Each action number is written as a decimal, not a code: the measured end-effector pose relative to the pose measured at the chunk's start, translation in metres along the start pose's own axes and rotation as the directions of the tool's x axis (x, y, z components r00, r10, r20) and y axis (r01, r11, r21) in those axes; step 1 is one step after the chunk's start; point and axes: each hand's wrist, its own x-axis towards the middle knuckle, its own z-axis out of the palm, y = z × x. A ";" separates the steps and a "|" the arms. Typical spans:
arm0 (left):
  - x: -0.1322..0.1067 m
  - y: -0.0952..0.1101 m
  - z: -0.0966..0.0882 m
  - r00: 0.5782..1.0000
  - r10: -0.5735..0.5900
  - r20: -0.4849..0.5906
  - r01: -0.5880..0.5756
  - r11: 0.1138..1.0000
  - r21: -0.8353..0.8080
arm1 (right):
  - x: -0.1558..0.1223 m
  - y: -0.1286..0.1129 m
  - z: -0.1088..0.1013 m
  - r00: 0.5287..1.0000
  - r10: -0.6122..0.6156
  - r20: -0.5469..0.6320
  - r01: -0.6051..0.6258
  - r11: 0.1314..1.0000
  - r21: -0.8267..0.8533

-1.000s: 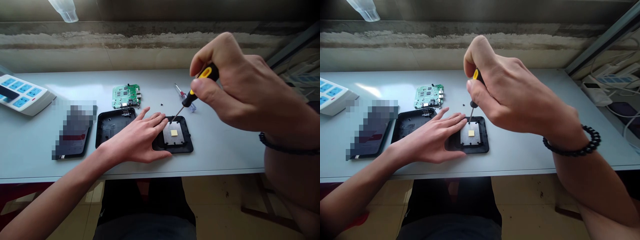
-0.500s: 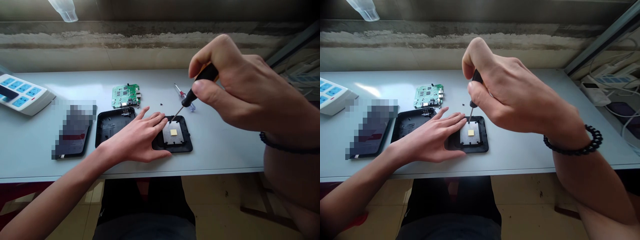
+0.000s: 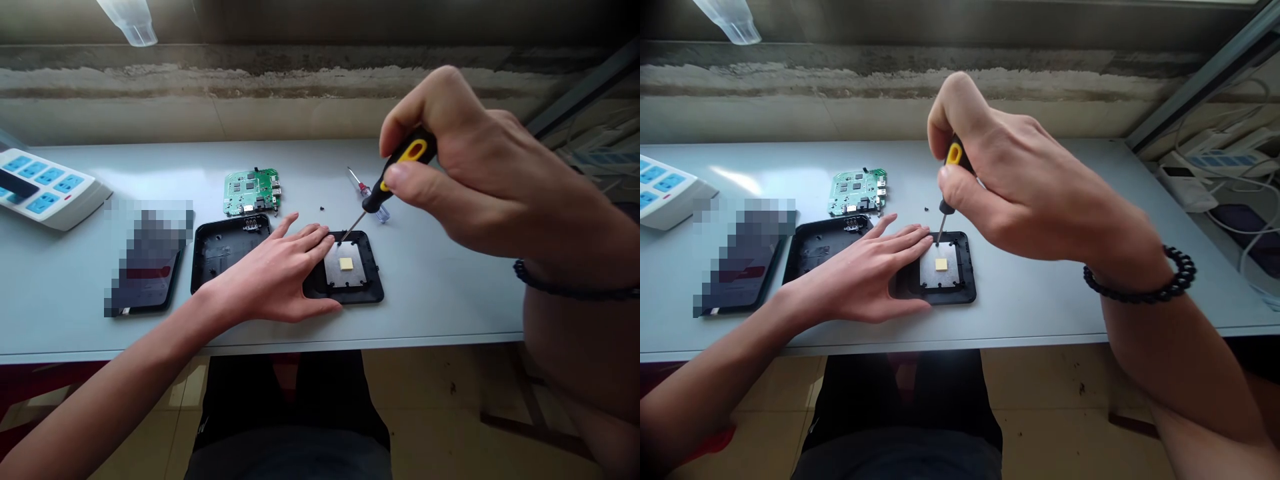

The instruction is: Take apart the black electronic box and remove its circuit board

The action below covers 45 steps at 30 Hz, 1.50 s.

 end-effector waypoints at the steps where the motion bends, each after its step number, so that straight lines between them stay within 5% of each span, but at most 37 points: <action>1: 0.000 0.000 0.000 1.000 -0.001 0.001 0.001 1.000 -0.001 | 0.001 0.002 0.002 0.999 0.019 -0.031 -0.020 1.000 -0.008; 6: 0.000 0.000 0.001 1.000 -0.005 0.005 0.005 1.000 -0.008 | 0.003 0.009 0.006 0.989 0.126 -0.072 -0.130 0.991 -0.041; 13: 0.000 0.001 0.000 1.000 -0.004 0.001 0.004 1.000 -0.003 | -0.001 0.001 0.002 1.000 -0.007 0.017 0.007 1.000 -0.006; 18: 0.000 0.000 -0.001 1.000 -0.008 0.003 0.008 1.000 -0.003 | 0.002 0.003 0.008 0.992 0.074 -0.103 -0.076 0.997 -0.020; 25: 0.001 0.000 0.000 1.000 -0.004 -0.004 0.004 1.000 -0.003 | 0.000 -0.002 0.003 0.997 0.073 -0.020 -0.072 0.997 0.028; 33: 0.000 0.001 -0.001 1.000 -0.003 0.000 0.003 1.000 -0.016 | 0.002 -0.002 0.011 0.981 0.065 -0.183 -0.075 0.996 -0.045; 37: 0.000 0.000 -0.001 1.000 -0.004 0.000 0.004 1.000 -0.020 | 0.004 -0.004 0.002 0.987 0.141 -0.077 -0.141 0.990 0.012; 41: 0.000 0.000 0.000 1.000 -0.007 0.006 0.007 1.000 -0.022 | 0.003 -0.004 -0.004 0.998 0.062 0.000 -0.062 0.998 0.007; 45: -0.001 0.000 0.000 1.000 -0.009 0.000 0.009 1.000 -0.024 | 0.004 -0.001 0.002 0.993 0.036 -0.109 -0.042 0.998 -0.052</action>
